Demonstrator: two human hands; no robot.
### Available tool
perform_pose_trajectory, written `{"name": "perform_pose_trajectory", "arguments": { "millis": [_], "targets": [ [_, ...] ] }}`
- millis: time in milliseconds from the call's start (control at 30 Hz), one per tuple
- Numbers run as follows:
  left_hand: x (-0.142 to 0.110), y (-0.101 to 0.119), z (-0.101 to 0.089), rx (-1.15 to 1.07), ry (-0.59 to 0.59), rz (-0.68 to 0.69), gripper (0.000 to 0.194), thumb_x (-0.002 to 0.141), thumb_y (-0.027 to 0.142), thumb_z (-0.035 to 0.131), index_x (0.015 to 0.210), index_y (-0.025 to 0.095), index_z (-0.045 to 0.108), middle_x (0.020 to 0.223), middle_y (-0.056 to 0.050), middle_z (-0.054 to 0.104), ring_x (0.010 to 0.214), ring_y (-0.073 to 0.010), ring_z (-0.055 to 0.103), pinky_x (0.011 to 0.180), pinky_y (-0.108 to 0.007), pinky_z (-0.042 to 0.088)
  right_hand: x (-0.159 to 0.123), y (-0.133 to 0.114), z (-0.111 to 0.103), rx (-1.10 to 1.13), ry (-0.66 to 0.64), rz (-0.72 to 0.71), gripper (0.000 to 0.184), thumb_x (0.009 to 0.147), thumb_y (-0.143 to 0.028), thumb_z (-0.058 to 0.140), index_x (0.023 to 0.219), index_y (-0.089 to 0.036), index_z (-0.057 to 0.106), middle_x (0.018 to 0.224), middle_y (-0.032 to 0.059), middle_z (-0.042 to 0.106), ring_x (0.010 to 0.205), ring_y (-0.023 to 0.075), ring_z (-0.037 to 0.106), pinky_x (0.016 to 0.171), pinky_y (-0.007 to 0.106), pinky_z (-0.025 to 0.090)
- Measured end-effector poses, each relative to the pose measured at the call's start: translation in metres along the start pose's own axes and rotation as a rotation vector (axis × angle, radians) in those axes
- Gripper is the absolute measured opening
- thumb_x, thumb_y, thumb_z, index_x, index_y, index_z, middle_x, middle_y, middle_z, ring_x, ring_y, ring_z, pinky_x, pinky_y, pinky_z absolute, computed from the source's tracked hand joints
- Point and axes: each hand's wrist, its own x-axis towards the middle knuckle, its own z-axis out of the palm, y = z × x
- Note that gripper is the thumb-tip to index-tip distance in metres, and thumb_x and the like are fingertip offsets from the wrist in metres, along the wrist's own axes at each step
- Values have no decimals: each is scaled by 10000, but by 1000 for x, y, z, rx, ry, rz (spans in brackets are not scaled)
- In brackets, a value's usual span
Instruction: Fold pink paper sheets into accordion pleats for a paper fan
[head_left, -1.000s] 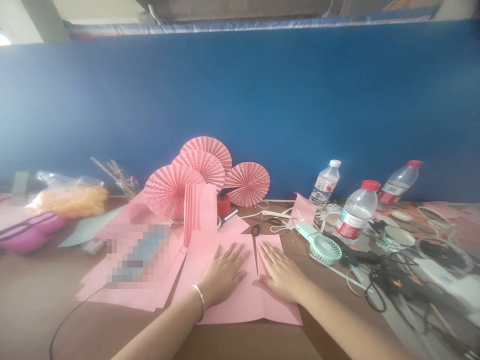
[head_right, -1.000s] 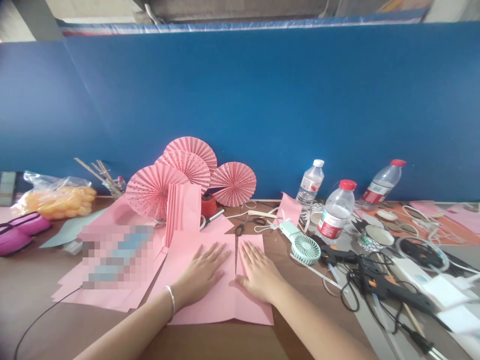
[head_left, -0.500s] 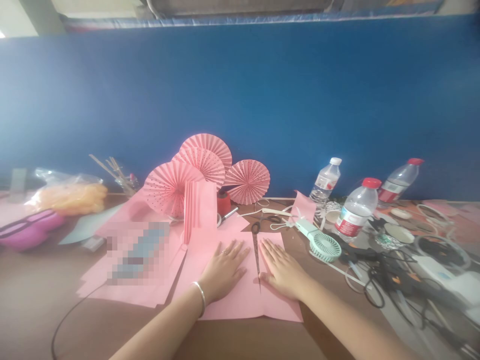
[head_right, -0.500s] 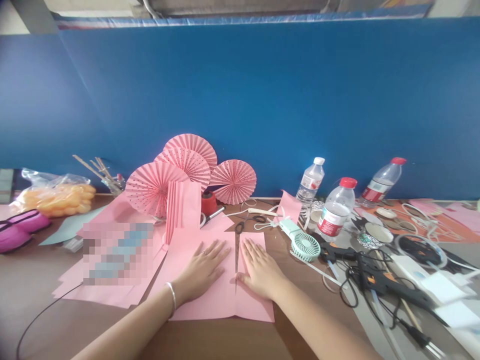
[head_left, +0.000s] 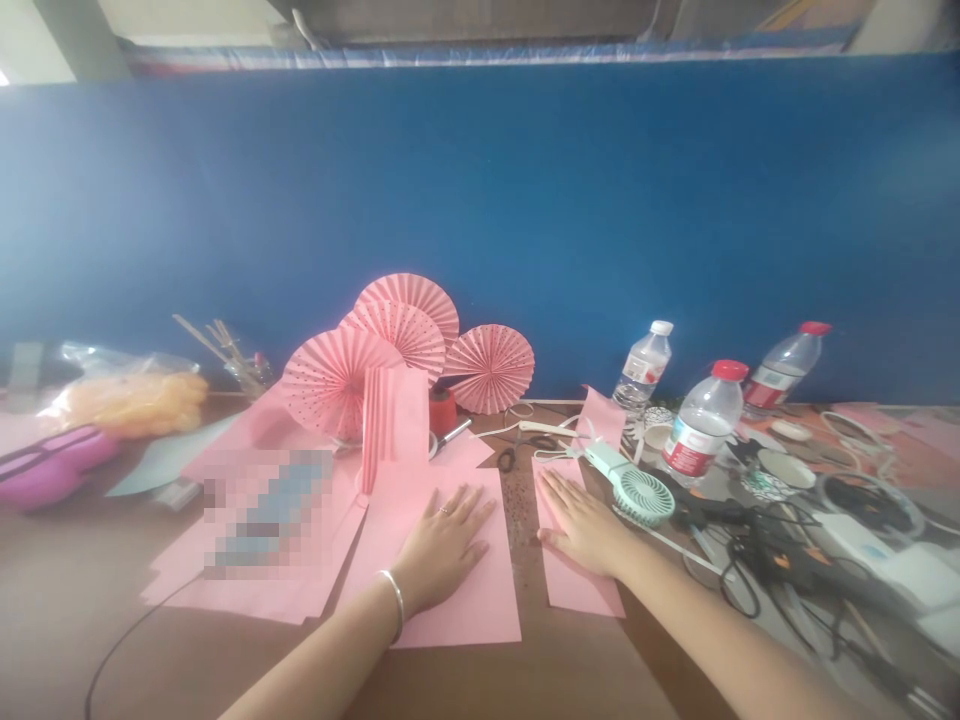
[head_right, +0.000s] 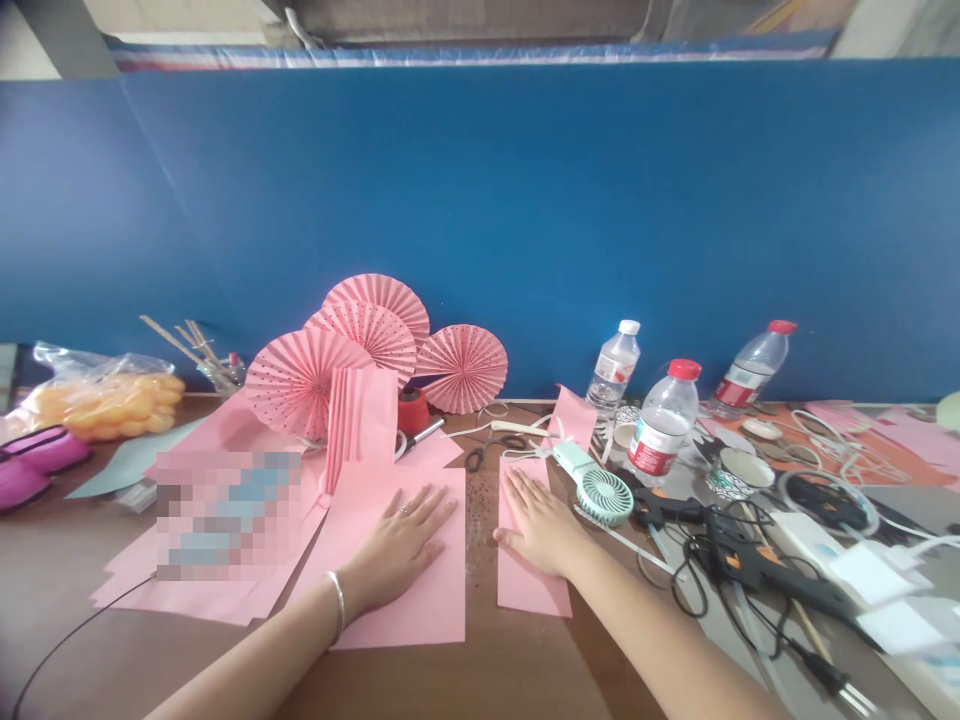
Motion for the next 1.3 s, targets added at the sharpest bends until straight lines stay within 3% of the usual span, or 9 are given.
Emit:
{"name": "perform_pose_trajectory", "arguments": {
  "millis": [133, 267, 367, 433, 567, 733, 867, 1033, 1300],
  "targets": [
    [0, 2, 0, -16, -5, 1, 499, 896, 391, 264, 1371, 320, 126, 1454, -10, 138, 1324, -243, 100, 1043, -520, 84, 18, 23, -4, -32, 27, -39, 759, 835, -597, 233, 1381, -75, 164, 1432, 132, 164, 1307, 254, 173, 1059, 405, 212],
    [-1, 13, -4, -60, -26, 69, 504, 892, 386, 277, 1369, 330, 125, 1454, 4, 134, 1326, -235, 87, 1052, -504, 73, 29, 34, -14, -122, 207, -64, 607, 834, -441, 427, 1341, -127, 310, 1385, 121, 321, 1278, 267, 259, 1045, 444, 219],
    [0, 26, -3, -110, -49, 89, 523, 885, 407, 281, 1373, 324, 111, 1457, -7, 113, 1327, -249, 65, 1046, -528, 60, 32, 24, -22, -142, 341, -60, 475, 817, -167, 445, 1290, -160, 398, 1361, 99, 372, 1275, 257, 262, 1050, 451, 189],
    [5, 37, -1, -146, -74, 84, 568, 867, 454, 296, 1378, 304, 100, 1460, -26, 84, 1326, -273, 34, 1031, -560, 53, 34, 9, -24, -86, 364, -71, 452, 797, -92, 417, 1241, -168, 459, 1332, 92, 410, 1253, 245, 301, 1040, 431, 220],
    [22, 59, 4, -208, -114, 79, 661, 827, 519, 332, 1383, 219, 136, 1453, -86, 119, 1322, -303, 30, 1025, -573, 48, 38, -17, -16, 138, 336, -8, 363, 843, -229, 416, 1189, -156, 499, 1175, 91, 546, 1065, 210, 492, 918, 344, 392],
    [41, 72, 6, -251, 85, -92, 486, 837, 299, 345, 1288, 119, 329, 1334, -139, 363, 1264, -264, 261, 1049, -438, 176, 40, -19, -2, 171, 377, 50, 301, 870, -198, 361, 1089, -140, 558, 1063, 95, 586, 982, 213, 511, 858, 345, 401],
    [42, 59, 4, -275, 98, -101, 457, 797, 181, 352, 1252, 141, 375, 1271, -115, 432, 1165, -227, 399, 976, -353, 319, 39, -15, -1, 79, 359, 17, 320, 836, -173, 426, 1144, -150, 512, 1092, 94, 566, 1000, 232, 486, 846, 355, 379],
    [34, 30, 10, -176, 42, 27, 566, 855, 383, 345, 1372, 227, 178, 1425, -51, 242, 1302, -250, 185, 1058, -456, 144, 38, -17, 0, 12, 374, 89, 319, 852, -268, 439, 1147, -170, 507, 1143, 98, 541, 1039, 244, 466, 852, 367, 355],
    [-1, -16, 13, -65, 64, -137, 599, 869, 474, 267, 1385, 200, 135, 1447, -53, 148, 1324, -226, 106, 1071, -433, 103, 34, -18, -1, 3, 390, 109, 308, 840, -323, 474, 1119, -199, 521, 1109, 83, 559, 1017, 247, 465, 815, 371, 338]
  ]
}}
